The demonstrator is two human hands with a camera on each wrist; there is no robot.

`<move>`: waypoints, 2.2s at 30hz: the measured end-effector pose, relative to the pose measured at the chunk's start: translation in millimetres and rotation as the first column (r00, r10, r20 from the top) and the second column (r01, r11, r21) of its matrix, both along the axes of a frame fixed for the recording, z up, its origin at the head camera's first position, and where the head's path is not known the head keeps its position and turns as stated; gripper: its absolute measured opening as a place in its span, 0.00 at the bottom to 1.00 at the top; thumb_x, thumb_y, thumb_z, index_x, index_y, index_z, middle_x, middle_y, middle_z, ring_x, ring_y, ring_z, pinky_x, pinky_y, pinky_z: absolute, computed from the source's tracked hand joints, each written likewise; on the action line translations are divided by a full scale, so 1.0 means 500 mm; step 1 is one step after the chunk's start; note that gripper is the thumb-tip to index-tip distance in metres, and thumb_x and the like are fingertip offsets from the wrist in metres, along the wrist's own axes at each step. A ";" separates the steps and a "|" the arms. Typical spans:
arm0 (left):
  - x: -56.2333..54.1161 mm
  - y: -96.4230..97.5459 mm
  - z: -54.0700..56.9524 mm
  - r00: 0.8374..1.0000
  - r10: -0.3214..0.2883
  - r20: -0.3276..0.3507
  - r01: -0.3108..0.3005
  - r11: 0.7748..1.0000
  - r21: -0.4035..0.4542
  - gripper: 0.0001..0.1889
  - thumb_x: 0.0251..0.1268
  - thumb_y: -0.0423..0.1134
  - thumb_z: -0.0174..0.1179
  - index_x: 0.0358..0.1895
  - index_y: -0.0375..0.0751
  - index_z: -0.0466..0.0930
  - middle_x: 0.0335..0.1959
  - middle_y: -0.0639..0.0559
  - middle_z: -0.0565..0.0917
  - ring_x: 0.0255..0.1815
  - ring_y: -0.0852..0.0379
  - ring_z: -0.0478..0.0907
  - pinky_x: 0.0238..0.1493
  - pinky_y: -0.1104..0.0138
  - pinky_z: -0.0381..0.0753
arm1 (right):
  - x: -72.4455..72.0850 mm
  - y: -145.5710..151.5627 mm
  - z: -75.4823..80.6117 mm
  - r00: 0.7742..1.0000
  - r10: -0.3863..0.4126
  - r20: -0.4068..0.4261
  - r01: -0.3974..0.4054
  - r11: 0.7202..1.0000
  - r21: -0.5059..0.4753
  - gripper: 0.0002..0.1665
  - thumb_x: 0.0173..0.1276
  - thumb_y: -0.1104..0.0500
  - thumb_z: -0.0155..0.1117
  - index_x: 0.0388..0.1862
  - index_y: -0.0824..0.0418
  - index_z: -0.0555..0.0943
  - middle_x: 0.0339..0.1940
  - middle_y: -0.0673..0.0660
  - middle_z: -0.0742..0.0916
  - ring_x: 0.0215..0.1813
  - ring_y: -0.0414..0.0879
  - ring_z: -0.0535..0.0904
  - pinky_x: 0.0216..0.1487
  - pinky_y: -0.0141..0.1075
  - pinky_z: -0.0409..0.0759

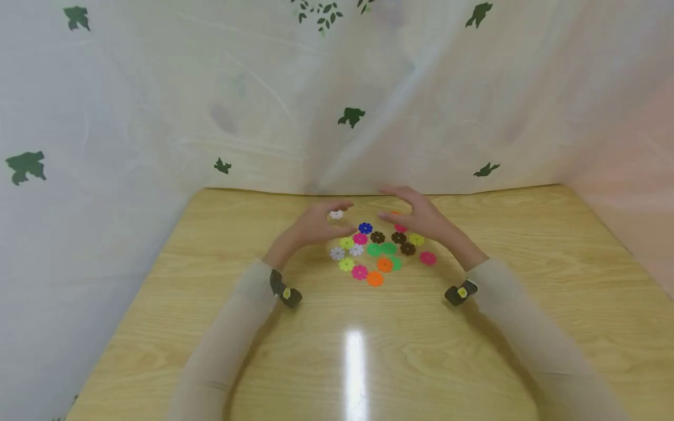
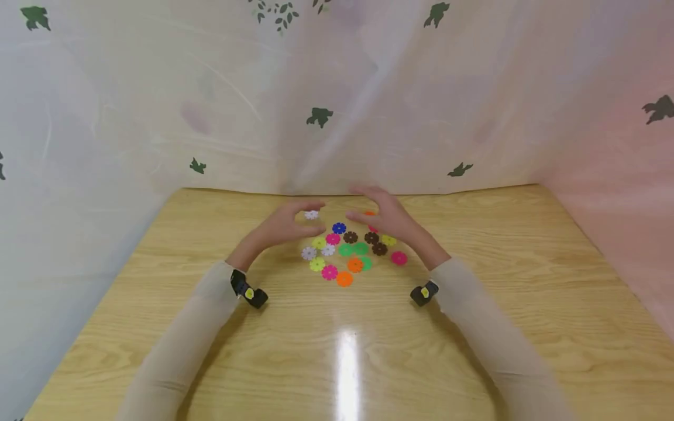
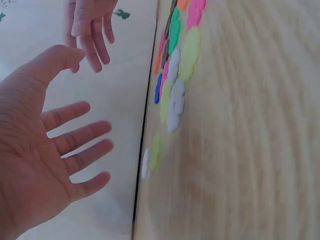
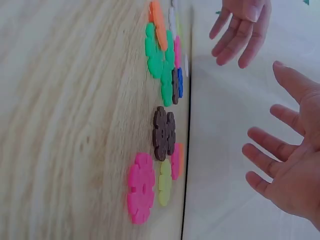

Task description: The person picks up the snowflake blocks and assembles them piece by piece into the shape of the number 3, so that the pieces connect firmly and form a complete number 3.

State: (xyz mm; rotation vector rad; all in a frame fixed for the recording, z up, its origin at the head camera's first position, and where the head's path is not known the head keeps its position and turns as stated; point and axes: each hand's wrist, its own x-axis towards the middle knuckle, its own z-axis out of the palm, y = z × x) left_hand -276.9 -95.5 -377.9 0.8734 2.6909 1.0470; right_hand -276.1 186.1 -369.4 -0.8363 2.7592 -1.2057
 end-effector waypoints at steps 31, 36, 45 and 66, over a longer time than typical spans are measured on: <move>0.063 0.092 -0.036 0.926 -0.376 0.007 0.374 0.916 -0.144 0.14 0.52 0.47 0.80 0.41 0.49 0.93 0.37 0.57 0.87 0.36 0.62 0.78 0.39 0.73 0.79 | 0.049 0.009 -0.047 0.914 0.354 0.197 -0.375 0.923 0.081 0.12 0.59 0.62 0.79 0.42 0.63 0.88 0.21 0.50 0.72 0.26 0.39 0.62 0.30 0.27 0.62; 0.065 0.099 -0.032 0.927 -0.372 0.037 0.373 0.913 -0.167 0.14 0.51 0.47 0.80 0.41 0.49 0.93 0.37 0.57 0.86 0.35 0.63 0.78 0.38 0.74 0.80 | 0.053 0.010 -0.048 0.923 0.330 0.197 -0.355 0.928 0.110 0.12 0.59 0.61 0.79 0.41 0.61 0.89 0.23 0.49 0.74 0.29 0.41 0.65 0.33 0.28 0.65; 0.060 0.104 -0.030 0.921 -0.387 0.040 0.388 0.904 -0.181 0.11 0.51 0.45 0.80 0.39 0.50 0.93 0.36 0.58 0.87 0.37 0.63 0.77 0.40 0.74 0.77 | 0.053 0.015 -0.043 0.923 0.299 0.243 -0.328 0.941 0.088 0.12 0.59 0.65 0.78 0.41 0.64 0.85 0.28 0.53 0.80 0.30 0.43 0.70 0.31 0.28 0.70; 0.028 0.080 -0.017 0.960 -0.195 0.202 0.162 0.972 0.169 0.08 0.61 0.31 0.72 0.44 0.38 0.87 0.39 0.47 0.89 0.39 0.59 0.85 0.45 0.69 0.87 | 0.034 0.052 -0.019 0.951 0.140 0.275 -0.126 0.990 -0.066 0.09 0.69 0.64 0.69 0.47 0.66 0.84 0.41 0.61 0.88 0.41 0.45 0.84 0.44 0.33 0.86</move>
